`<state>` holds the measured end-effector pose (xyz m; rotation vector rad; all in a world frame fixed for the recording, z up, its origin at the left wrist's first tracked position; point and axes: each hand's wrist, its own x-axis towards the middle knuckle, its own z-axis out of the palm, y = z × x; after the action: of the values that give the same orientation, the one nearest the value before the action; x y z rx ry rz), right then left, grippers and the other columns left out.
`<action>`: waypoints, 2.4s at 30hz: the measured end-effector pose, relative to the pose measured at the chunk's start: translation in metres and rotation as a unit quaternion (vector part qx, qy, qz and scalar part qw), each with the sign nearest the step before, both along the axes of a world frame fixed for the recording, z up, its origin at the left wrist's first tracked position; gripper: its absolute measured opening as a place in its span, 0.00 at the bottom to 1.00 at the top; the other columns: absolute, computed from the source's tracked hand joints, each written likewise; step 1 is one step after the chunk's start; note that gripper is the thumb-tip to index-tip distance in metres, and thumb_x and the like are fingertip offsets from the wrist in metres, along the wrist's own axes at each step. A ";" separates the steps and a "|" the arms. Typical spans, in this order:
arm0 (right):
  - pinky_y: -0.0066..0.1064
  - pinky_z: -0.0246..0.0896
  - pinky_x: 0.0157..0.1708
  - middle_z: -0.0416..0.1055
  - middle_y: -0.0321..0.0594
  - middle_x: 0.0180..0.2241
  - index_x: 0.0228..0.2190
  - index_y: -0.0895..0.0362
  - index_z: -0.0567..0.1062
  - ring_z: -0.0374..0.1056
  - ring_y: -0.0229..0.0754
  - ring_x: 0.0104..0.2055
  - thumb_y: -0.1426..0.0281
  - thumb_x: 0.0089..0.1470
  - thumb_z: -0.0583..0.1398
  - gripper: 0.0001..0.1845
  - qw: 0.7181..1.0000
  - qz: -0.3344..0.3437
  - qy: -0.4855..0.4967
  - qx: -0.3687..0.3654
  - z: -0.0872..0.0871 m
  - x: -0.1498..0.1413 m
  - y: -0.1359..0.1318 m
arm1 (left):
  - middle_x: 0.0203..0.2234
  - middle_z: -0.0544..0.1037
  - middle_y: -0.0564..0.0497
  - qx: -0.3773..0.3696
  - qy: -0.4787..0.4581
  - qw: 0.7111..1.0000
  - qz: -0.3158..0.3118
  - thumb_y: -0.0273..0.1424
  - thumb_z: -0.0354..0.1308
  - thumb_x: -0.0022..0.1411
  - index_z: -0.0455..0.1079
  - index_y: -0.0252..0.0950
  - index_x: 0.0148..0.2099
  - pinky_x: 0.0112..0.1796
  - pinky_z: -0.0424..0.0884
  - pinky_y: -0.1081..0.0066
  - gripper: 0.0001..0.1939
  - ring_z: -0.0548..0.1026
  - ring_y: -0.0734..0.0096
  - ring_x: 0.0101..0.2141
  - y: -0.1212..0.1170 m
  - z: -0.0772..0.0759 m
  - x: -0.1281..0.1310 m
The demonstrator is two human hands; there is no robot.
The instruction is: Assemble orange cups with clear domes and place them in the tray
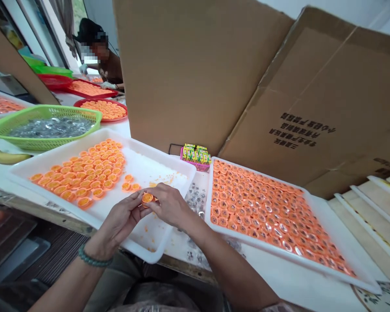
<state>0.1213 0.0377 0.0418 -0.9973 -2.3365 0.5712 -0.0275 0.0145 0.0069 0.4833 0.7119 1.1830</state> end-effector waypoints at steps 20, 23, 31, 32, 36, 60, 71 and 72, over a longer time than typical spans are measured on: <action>0.29 0.59 0.37 0.69 0.39 0.30 0.31 0.58 0.75 0.64 0.38 0.35 0.76 0.54 0.56 0.07 0.996 -0.041 0.026 0.073 -0.009 0.002 -0.002 | 0.35 0.77 0.46 0.009 0.068 0.998 -0.005 0.29 0.61 0.54 0.74 0.31 0.39 0.37 0.74 0.71 0.10 0.74 0.71 0.33 -0.001 -0.002 0.004; 0.28 0.59 0.36 0.70 0.38 0.31 0.31 0.57 0.75 0.65 0.37 0.34 0.76 0.53 0.57 0.06 0.993 -0.083 0.067 0.054 -0.009 0.003 0.001 | 0.34 0.77 0.47 -0.010 0.067 0.998 -0.005 0.28 0.60 0.54 0.72 0.32 0.38 0.37 0.74 0.70 0.08 0.75 0.70 0.33 -0.001 -0.001 0.004; 0.27 0.60 0.37 0.73 0.40 0.33 0.34 0.58 0.76 0.67 0.38 0.36 0.72 0.56 0.56 0.08 0.980 -0.189 0.008 0.067 -0.017 0.039 0.004 | 0.27 0.76 0.51 -0.026 0.163 0.984 -0.059 0.30 0.67 0.47 0.68 0.32 0.38 0.41 0.71 0.69 0.16 0.75 0.71 0.31 -0.002 0.003 0.006; 0.28 0.60 0.38 0.73 0.40 0.35 0.35 0.58 0.75 0.68 0.38 0.36 0.72 0.57 0.55 0.09 0.974 -0.216 -0.002 0.071 -0.018 0.049 -0.001 | 0.26 0.75 0.52 -0.024 0.183 0.980 -0.071 0.30 0.68 0.45 0.68 0.32 0.38 0.41 0.71 0.69 0.18 0.75 0.71 0.30 -0.002 0.002 0.007; 0.29 0.60 0.37 0.74 0.42 0.34 0.34 0.58 0.75 0.68 0.40 0.36 0.74 0.58 0.53 0.10 0.956 -0.261 -0.129 0.035 -0.033 0.081 -0.034 | 0.27 0.75 0.52 -0.008 0.238 0.967 -0.096 0.36 0.69 0.41 0.68 0.33 0.39 0.39 0.69 0.68 0.23 0.73 0.71 0.30 -0.001 0.001 0.008; 0.32 0.55 0.41 0.67 0.45 0.33 0.33 0.61 0.70 0.61 0.43 0.38 0.78 0.54 0.53 0.07 0.935 -0.118 -0.335 0.013 -0.093 0.068 -0.070 | 0.27 0.75 0.53 0.000 0.283 0.954 -0.094 0.40 0.67 0.42 0.67 0.34 0.42 0.37 0.70 0.65 0.26 0.75 0.67 0.30 -0.005 0.002 0.011; 0.34 0.57 0.44 0.69 0.46 0.35 0.35 0.61 0.71 0.63 0.45 0.41 0.79 0.53 0.53 0.09 0.947 -0.093 -0.307 0.018 -0.095 0.070 -0.074 | 0.28 0.75 0.53 -0.033 0.275 0.956 -0.096 0.37 0.68 0.43 0.66 0.35 0.41 0.27 0.71 0.74 0.24 0.77 0.69 0.25 -0.004 0.006 0.009; 0.33 0.58 0.43 0.70 0.46 0.35 0.36 0.61 0.72 0.63 0.45 0.41 0.80 0.53 0.53 0.10 0.950 -0.099 -0.296 0.011 -0.099 0.071 -0.073 | 0.28 0.75 0.53 -0.032 0.276 0.956 -0.097 0.37 0.68 0.43 0.66 0.35 0.41 0.27 0.71 0.74 0.24 0.77 0.69 0.25 -0.004 0.006 0.009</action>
<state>0.1920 -0.0354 -0.0568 -1.5395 -2.6849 0.1722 -0.0183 0.0109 0.0132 0.8254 1.1497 0.8356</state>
